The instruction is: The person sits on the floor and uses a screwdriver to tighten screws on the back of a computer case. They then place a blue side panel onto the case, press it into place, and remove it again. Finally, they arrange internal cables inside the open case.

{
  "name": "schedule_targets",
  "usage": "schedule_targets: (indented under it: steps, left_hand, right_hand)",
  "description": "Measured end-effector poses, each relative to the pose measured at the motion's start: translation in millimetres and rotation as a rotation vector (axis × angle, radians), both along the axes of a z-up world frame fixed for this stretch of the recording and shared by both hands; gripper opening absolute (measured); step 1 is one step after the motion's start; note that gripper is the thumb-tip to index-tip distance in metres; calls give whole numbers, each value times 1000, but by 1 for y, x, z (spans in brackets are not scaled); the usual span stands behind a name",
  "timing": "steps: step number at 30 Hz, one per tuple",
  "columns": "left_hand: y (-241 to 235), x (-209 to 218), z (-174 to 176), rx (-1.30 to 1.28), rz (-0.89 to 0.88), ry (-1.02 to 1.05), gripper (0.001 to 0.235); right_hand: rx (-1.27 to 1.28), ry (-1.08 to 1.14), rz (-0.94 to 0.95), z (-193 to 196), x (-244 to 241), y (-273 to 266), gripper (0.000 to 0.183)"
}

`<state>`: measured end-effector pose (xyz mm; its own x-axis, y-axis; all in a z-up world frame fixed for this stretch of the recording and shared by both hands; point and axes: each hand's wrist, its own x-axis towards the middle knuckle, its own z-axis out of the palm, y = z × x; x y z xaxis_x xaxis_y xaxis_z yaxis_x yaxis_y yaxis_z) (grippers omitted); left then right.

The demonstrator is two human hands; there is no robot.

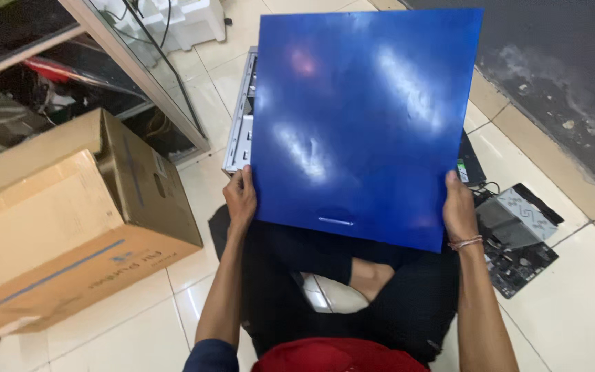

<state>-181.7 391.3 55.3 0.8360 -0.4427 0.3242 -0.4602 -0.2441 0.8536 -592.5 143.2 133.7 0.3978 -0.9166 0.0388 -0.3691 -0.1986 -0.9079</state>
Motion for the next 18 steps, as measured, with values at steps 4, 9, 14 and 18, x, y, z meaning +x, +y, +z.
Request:
schedule_targets:
  steps: [4,9,14,18]
  left_hand:
    - [10,-28,19,6,47,-36,53]
    - [38,-61,45,-36,89,-90,56]
    - [75,-85,54,-49,182,-106,59]
    - [117,-84,51,-93,218,-119,54]
  right_hand:
    - [72,-36,12,28,-3,9,75]
    - [186,-129,-59,9,-6,0,75]
    - [211,-128,-32,9,12,6,74]
    - [203,-203,45,0,36,4,71]
